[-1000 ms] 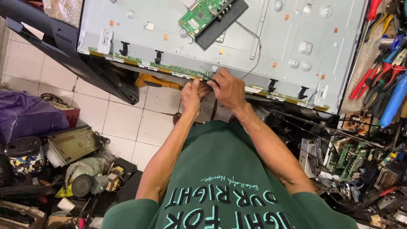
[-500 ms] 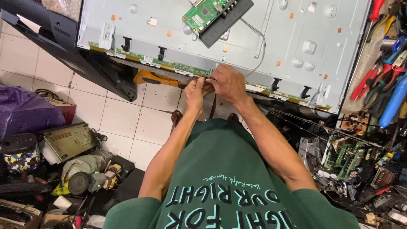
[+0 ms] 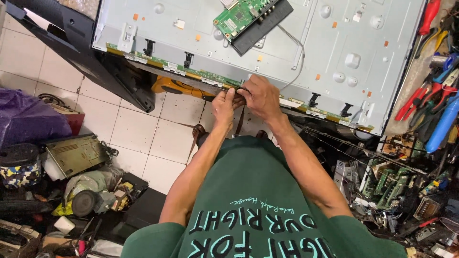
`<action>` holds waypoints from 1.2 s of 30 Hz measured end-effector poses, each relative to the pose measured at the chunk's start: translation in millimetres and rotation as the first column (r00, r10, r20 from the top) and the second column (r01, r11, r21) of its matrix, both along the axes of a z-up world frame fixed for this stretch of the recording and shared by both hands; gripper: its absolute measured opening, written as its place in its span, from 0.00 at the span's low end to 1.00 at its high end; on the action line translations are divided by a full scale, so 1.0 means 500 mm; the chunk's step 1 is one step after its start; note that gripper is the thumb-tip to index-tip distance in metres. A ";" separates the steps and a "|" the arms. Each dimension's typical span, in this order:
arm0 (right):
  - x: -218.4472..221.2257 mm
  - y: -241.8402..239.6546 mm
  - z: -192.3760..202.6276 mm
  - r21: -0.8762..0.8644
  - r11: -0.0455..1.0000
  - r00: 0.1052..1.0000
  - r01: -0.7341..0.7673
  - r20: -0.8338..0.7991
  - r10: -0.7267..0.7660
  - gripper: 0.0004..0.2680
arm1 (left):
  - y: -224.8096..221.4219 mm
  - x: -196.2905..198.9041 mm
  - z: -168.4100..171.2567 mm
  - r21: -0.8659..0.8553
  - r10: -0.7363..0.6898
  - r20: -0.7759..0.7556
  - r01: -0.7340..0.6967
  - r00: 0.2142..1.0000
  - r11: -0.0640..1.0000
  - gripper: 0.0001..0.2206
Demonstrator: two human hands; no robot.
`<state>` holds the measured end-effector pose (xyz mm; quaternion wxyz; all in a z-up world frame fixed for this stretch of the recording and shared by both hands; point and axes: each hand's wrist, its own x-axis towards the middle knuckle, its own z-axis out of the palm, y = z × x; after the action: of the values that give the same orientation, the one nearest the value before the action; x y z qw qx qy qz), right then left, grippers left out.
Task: Dismantling a television by removing internal components and unscrewing the internal frame.
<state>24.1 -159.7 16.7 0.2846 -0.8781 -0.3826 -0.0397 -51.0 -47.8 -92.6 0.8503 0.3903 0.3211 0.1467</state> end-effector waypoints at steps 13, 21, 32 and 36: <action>0.032 -0.029 0.012 0.039 0.998 0.967 -0.050 -0.250 0.058 0.08 | -0.005 -0.012 0.004 -0.066 0.010 0.029 -0.008 1.000 0.998 0.13; 0.022 0.001 0.043 -0.036 0.990 0.964 -0.139 -0.232 0.127 0.06 | -0.047 -0.015 -0.002 -0.017 -0.185 0.024 0.186 0.982 0.982 0.11; 0.023 0.000 0.010 -0.010 0.999 0.979 -0.035 -0.199 0.032 0.09 | -0.039 -0.016 0.077 -0.001 -0.173 -0.026 0.173 0.985 0.985 0.13; 0.048 -0.059 0.053 0.173 0.982 0.965 0.078 -0.259 -0.031 0.06 | -0.030 -0.046 0.040 -0.058 -0.219 0.049 0.222 0.975 0.973 0.20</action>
<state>47.9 -189.2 43.0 0.4094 -0.8563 -0.3132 0.0312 -73.8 -62.6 -72.8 0.8797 0.3935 0.2624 0.0495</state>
